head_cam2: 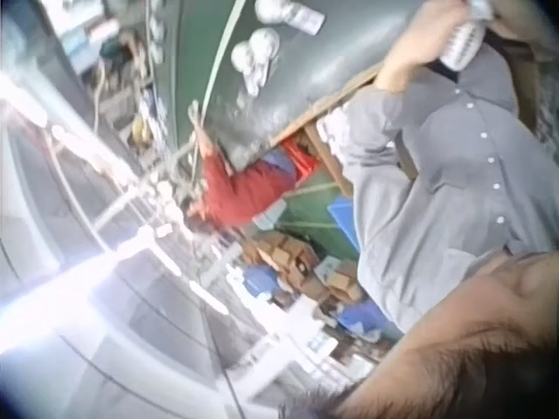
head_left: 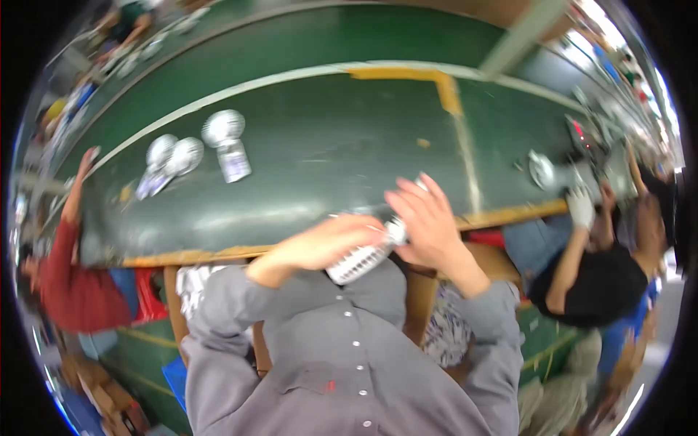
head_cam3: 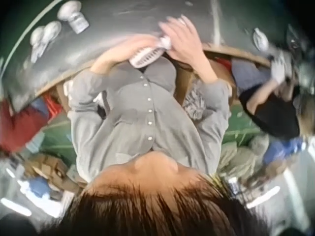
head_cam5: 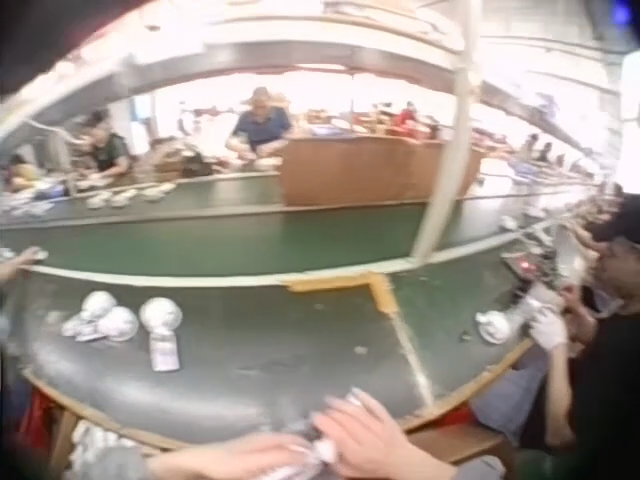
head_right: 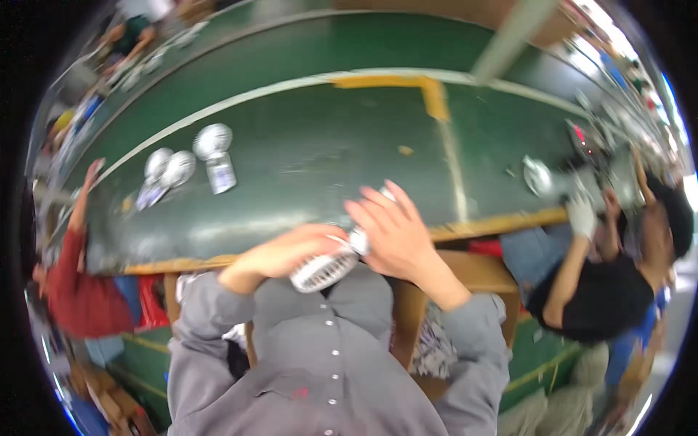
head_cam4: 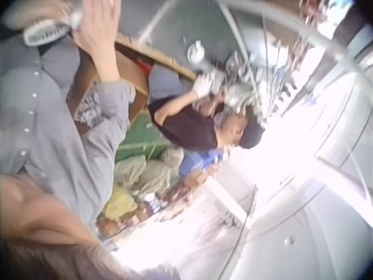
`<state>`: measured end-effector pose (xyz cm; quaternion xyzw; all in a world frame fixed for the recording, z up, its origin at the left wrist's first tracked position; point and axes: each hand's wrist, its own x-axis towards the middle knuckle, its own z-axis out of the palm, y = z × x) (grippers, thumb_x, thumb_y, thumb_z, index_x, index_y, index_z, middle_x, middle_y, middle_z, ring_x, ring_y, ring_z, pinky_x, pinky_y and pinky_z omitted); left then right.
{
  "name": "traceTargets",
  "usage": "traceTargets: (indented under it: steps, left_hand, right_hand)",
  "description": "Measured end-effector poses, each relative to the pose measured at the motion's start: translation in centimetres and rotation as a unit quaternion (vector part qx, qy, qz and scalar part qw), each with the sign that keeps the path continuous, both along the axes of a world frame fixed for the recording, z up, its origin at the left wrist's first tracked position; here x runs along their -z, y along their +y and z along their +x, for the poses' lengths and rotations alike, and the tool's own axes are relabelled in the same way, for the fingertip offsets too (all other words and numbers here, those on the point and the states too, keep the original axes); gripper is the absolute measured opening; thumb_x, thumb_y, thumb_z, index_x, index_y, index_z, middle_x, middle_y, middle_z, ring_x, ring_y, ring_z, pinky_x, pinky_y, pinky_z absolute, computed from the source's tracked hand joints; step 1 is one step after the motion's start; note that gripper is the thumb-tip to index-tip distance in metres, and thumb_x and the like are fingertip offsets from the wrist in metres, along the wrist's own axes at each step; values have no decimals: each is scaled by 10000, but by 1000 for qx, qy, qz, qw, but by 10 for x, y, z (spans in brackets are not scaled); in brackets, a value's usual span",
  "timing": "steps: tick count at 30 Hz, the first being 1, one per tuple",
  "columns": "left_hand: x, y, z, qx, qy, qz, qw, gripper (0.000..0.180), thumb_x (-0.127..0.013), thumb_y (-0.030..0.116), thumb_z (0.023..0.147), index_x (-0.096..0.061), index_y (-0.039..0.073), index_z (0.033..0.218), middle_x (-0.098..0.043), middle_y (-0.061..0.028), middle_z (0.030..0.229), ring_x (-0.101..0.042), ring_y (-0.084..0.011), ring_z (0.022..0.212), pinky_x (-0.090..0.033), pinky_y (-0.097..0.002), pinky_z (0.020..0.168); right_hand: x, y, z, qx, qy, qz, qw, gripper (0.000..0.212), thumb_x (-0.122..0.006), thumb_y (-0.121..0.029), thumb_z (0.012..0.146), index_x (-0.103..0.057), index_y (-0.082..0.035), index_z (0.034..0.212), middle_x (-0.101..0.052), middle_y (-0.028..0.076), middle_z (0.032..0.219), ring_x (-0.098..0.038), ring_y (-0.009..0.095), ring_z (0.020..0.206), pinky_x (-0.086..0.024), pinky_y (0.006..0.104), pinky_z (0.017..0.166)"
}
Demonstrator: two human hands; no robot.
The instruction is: The person assembles handheld fans by hand, connecting the fan heads, circuit boards, and batteries into the handle casings and placing the assembled fans onto the conveyor belt.
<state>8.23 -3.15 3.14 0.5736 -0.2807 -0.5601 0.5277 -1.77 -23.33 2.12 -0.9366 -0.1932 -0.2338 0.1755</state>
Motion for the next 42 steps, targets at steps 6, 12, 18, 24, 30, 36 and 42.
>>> traceTargets:
  steps: [6, 12, 18, 24, 30, 36, 42]
  left_hand:
    - [17, 36, -14, 106, -3, -22, 994, 369, -510, 333, 956, -630, -2, 1055, -636, -27, 953, -531, -94, 898, -435, -268, 820]
    - [29, 107, -4, 9, 70, -46, 996, 428, -527, 275, 914, -608, -9, 1223, -641, -77, 1172, -580, -132, 1046, -444, -259, 900]
    - [31, 137, 1, -44, -78, -49, 995, 474, -568, 241, 846, -579, -4, 1252, -640, -108, 1163, -589, -160, 1027, -463, -284, 890]
    - [5, 145, -25, -97, -338, -87, 932, 494, -624, 198, 701, -604, 22, 1162, -592, -144, 1128, -538, -342, 1088, -437, -407, 952]
    - [19, 147, -36, -69, -503, -7, 861, 567, -649, 190, 636, -576, 58, 1183, -544, -106, 1120, -487, -269, 1152, -375, -434, 1006]
    - [17, 113, -76, -130, -545, -301, 772, 228, -640, 128, 676, -564, 29, 866, -551, -151, 1021, -542, -342, 1017, -403, -518, 958]
    - [23, 98, -96, -95, -534, -304, 783, 183, -623, 125, 668, -507, 37, 778, -500, -120, 851, -526, -317, 825, -443, -425, 754]
  right_hand:
    - [18, 37, -25, -65, -21, 32, 997, 322, -683, -119, 607, -604, -44, 910, -516, 121, 756, -532, 337, 732, -434, 432, 691]
    - [-19, 74, -36, -148, 162, 95, 971, 446, -698, -59, 583, -614, -18, 1019, -552, 113, 742, -555, 301, 681, -442, 384, 638]
    - [-4, 85, -36, -46, 423, 434, 794, 493, -597, -21, 687, -490, -3, 1167, -633, 93, 858, -583, 134, 746, -474, 264, 680]
    - [47, 113, -48, -146, 541, 631, 536, 354, -589, -277, 867, -501, 2, 1066, -655, 179, 792, -639, 313, 894, -472, 420, 870]
    - [60, 128, -72, -143, 557, 667, 473, 325, -536, -221, 893, -581, 78, 1011, -598, 150, 651, -624, 305, 760, -457, 452, 902]
    - [75, 115, -76, -156, 522, 743, 389, 348, -451, -270, 934, -598, 41, 990, -573, 137, 594, -605, 284, 642, -505, 367, 752]
    - [63, 124, -95, 92, 531, 705, 461, 310, -417, -236, 977, -569, 1, 1106, -650, 135, 841, -638, 246, 736, -510, 361, 723]
